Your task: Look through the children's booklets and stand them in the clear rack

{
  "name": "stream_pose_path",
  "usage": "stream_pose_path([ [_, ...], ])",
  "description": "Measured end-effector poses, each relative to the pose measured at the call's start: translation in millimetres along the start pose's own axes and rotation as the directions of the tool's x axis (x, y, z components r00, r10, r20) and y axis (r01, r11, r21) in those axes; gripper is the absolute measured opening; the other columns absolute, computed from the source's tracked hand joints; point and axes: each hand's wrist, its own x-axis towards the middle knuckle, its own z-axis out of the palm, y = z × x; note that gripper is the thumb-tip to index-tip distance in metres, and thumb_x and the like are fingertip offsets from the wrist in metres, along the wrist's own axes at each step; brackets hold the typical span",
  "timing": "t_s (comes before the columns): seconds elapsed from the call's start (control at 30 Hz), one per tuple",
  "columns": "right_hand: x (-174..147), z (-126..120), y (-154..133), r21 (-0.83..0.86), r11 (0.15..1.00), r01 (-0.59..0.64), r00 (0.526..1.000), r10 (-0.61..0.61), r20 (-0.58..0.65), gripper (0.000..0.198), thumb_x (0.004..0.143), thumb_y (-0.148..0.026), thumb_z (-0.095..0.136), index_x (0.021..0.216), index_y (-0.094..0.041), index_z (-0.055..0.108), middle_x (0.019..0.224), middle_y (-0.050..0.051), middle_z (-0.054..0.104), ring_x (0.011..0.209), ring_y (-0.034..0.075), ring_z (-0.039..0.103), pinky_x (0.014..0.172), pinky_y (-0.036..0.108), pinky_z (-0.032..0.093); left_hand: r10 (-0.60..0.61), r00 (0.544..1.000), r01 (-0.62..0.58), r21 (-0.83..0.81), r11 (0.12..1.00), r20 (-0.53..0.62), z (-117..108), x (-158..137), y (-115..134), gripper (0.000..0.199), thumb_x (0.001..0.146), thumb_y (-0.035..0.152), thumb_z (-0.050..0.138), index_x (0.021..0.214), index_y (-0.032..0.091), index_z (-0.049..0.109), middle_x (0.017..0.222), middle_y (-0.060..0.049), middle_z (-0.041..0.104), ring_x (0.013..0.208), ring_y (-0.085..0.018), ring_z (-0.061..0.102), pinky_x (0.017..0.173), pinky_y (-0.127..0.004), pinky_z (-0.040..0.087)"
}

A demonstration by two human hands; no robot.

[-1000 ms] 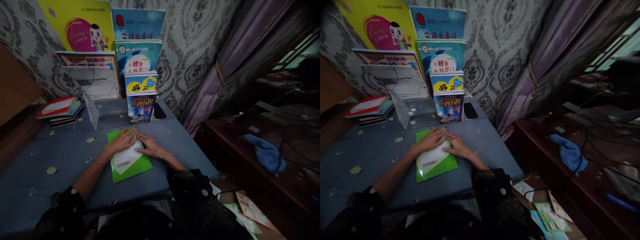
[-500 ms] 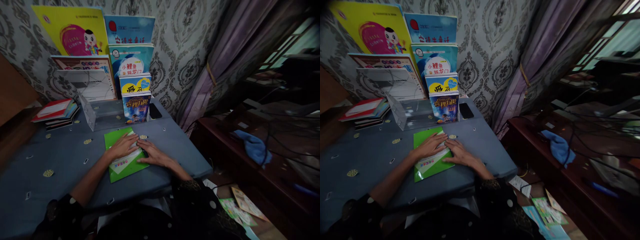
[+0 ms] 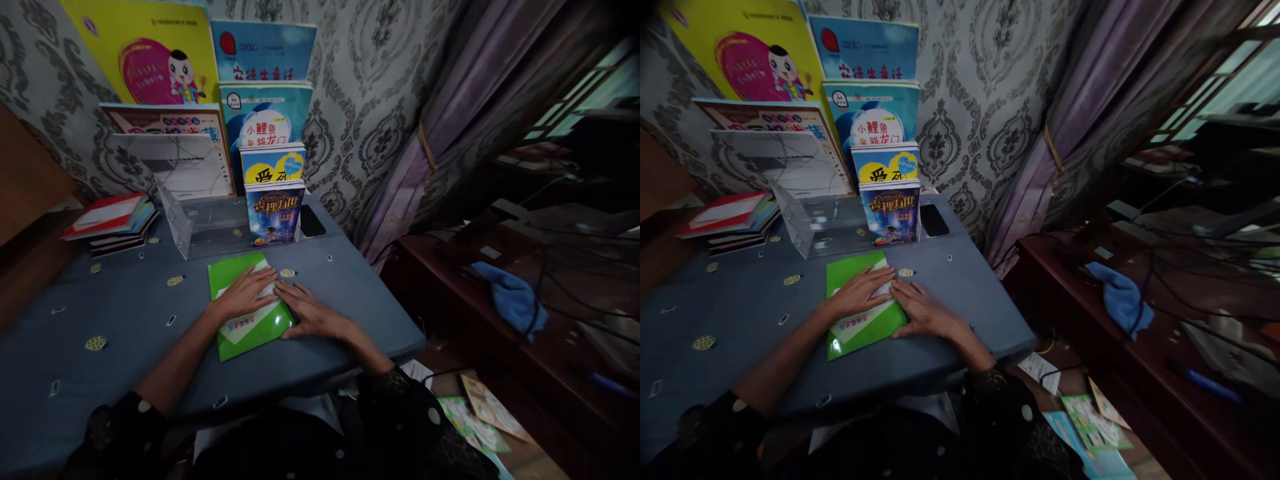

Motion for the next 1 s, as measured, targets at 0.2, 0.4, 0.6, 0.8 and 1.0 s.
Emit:
stream_pose_path([
  [0.2,7,1,5,0.003,1.0,0.01,1.0,-0.01,-0.021,0.1,0.084,-0.055,0.072,0.16,-0.019,0.018,0.165,0.017,0.023,0.154,0.029,0.017,0.125,0.052,0.013,-0.042,0.999,0.041,0.034,0.999,0.003,-1,1,-10,0.069,0.1,0.064,0.031,0.15,0.018,0.043,0.157,-0.012,0.041,0.149,-0.022,0.032,0.124,-0.044,0.019],
  [0.4,10,2,7,0.018,1.0,0.0,0.999,0.0,-0.049,0.098,0.083,-0.058,0.071,0.159,-0.02,0.022,0.164,0.017,0.027,0.153,0.03,0.02,0.125,0.053,0.014,-0.048,0.999,0.048,0.04,0.998,-0.021,0,0,-12,0.068,0.1,0.064,0.029,0.15,0.019,0.042,0.158,-0.011,0.04,0.15,-0.021,0.031,0.124,-0.044,0.019],
  [0.6,9,5,8,0.013,1.0,0.01,0.995,-0.009,-0.095,0.094,0.083,-0.058,0.071,0.158,-0.021,0.027,0.162,0.016,0.031,0.152,0.03,0.025,0.125,0.053,0.016,-0.03,0.999,0.032,0.065,0.997,-0.031,6,-1,-10,0.064,0.102,0.06,0.029,0.15,0.019,0.043,0.157,-0.011,0.042,0.149,-0.021,0.033,0.124,-0.044,0.02],
  [0.8,10,8,12,0.003,0.999,0.049,0.988,-0.048,-0.147,0.094,0.079,-0.055,0.076,0.156,-0.022,0.034,0.158,0.017,0.038,0.149,0.032,0.03,0.123,0.055,0.021,-0.032,0.999,0.033,0.077,0.997,-0.011,5,-2,-6,0.065,0.102,0.059,0.031,0.15,0.017,0.042,0.157,-0.011,0.042,0.149,-0.021,0.032,0.124,-0.044,0.021],
  [1.0,9,10,12,-0.013,0.999,0.047,0.981,-0.049,-0.189,0.091,0.076,-0.051,0.08,0.153,-0.023,0.04,0.155,0.017,0.044,0.147,0.031,0.036,0.122,0.054,0.025,0.001,1.0,0.0,0.09,0.996,-0.007,1,-3,-2,0.063,0.102,0.059,0.032,0.15,0.02,0.043,0.155,-0.011,0.044,0.148,-0.021,0.035,0.122,-0.044,0.023],
])
